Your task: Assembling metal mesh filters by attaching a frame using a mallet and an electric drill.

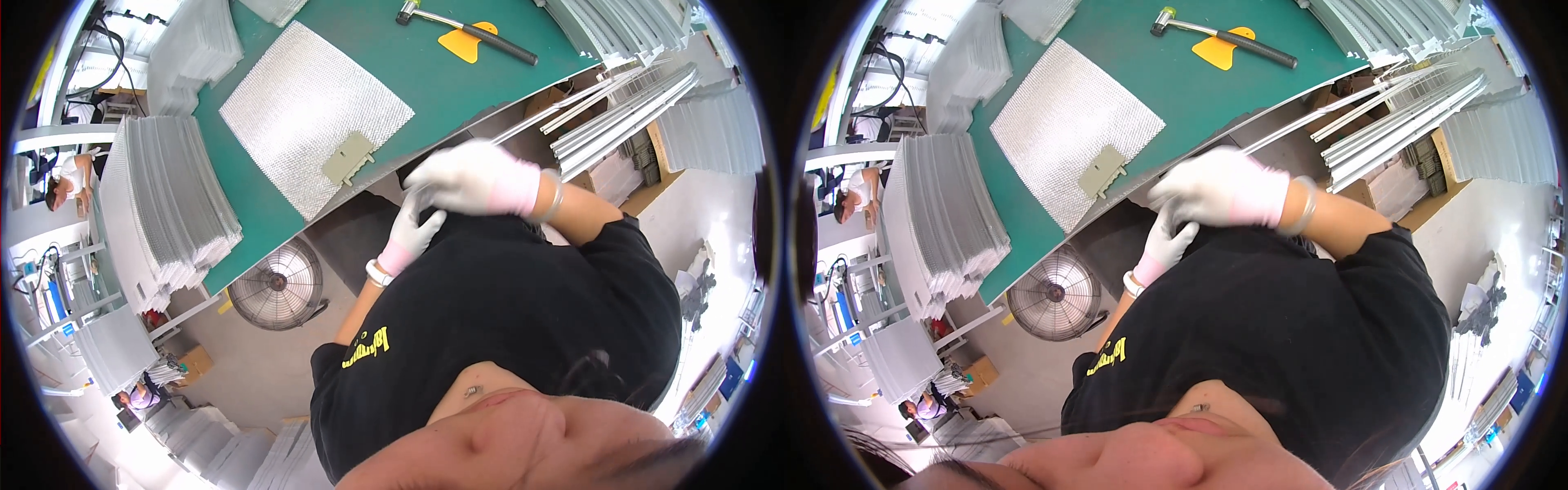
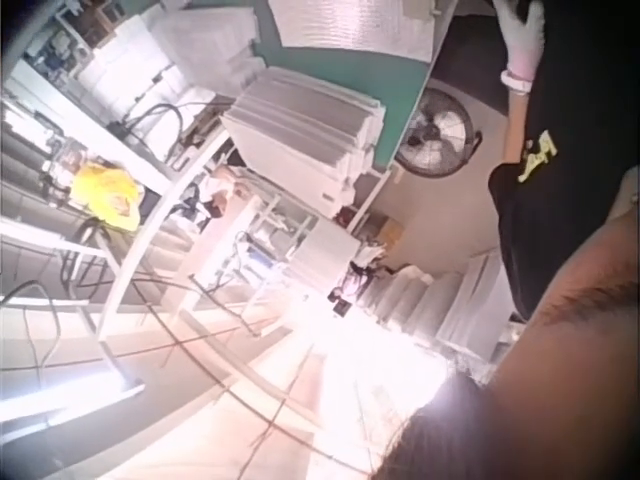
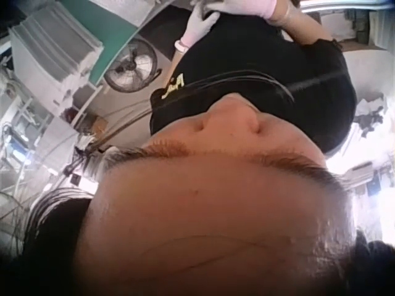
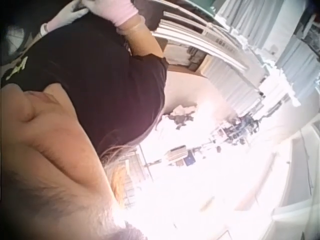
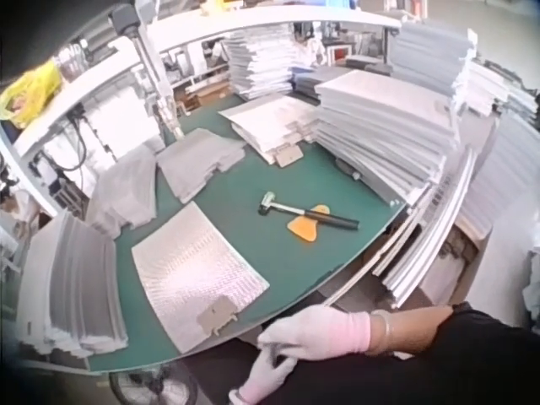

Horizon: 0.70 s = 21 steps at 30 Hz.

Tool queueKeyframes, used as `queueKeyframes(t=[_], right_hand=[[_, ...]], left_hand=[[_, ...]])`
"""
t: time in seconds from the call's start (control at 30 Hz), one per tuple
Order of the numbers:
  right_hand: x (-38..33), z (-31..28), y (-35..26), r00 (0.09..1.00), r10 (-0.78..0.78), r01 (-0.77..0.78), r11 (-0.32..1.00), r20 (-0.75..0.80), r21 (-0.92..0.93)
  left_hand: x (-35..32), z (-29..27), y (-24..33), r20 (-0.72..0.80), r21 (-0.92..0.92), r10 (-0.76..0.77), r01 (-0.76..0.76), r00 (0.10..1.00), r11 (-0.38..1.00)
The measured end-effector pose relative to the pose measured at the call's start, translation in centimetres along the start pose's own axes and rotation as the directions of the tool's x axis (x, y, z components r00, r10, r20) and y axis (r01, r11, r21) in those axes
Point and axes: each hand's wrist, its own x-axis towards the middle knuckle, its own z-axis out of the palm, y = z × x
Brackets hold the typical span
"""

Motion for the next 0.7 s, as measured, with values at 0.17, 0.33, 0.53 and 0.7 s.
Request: queueKeyframes(t=[0.17, 0.33, 0.53, 0.7], right_hand=[[-1.3, 2.8, -2.0, 0.902, -0.158, -0.298, 0.446, 0.402, 0.844], [-6.6, 5.5, 7.1, 0.921, 0.302, -0.08, -0.474, 0.247, 0.877], [-13.5, -3.7, 11.7, 0.251, 0.961, 0.558, -0.045, -0.117, 0.828], [-18.2, -18.4, 9.0, 0.496, 0.514, 0.652, 0.31, -0.699, 0.691]], left_hand=[[1.2, -0.7, 4.2, -0.132, -0.143, 0.27, -0.288, 0.954, 0.947], [-2.6, -3.6, 9.1, -0.327, -0.095, 0.372, -0.421, 0.869, 0.902], [-8.7, -11.2, 14.0, -0.558, -0.205, 0.616, -0.811, 0.556, 0.547], [-11.8, -12.8, 15.6, -0.403, 0.118, 0.466, -0.461, 0.787, 0.88]])
